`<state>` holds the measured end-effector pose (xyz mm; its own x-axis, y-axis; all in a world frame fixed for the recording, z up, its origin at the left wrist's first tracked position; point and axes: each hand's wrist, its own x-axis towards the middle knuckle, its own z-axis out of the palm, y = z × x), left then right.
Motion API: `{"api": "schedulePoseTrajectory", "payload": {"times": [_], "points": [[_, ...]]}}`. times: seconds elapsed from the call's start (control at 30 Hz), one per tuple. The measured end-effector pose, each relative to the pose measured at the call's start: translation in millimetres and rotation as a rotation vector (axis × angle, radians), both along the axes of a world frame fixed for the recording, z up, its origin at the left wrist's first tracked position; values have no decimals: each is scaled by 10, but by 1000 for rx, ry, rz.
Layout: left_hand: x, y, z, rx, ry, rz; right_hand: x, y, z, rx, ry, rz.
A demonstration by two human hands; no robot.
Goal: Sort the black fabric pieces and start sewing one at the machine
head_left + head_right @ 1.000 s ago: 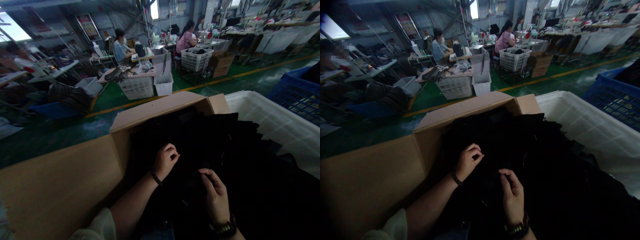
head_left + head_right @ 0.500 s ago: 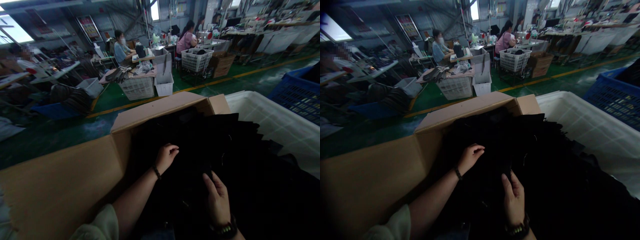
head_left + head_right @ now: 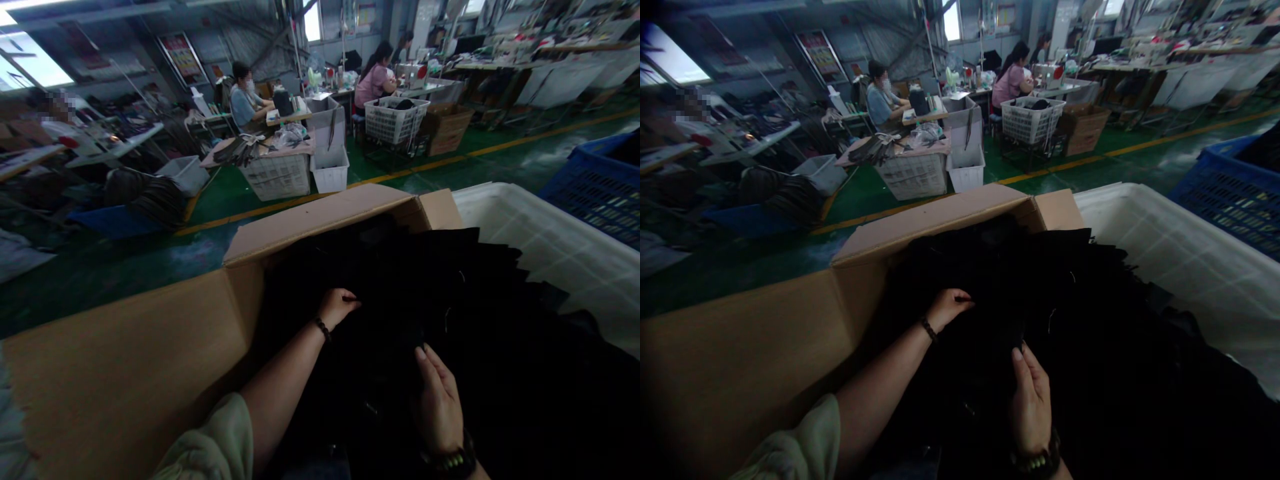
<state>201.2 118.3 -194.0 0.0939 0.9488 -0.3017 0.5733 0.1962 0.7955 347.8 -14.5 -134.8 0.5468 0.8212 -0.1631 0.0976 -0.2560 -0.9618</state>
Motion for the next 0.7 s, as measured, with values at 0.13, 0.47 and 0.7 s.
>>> {"api": "schedulePoseTrajectory", "payload": {"times": [0.13, 0.47, 0.7], "points": [[28, -78, 188, 102, -31, -8, 12, -4, -25, 18, -31, 14], [8, -83, 103, 78, 106, -80, 20, -21, -104, -11, -72, -1], [-12, -47, 4, -60, 114, -67, 21, -9, -63, -18, -102, 0]]}}
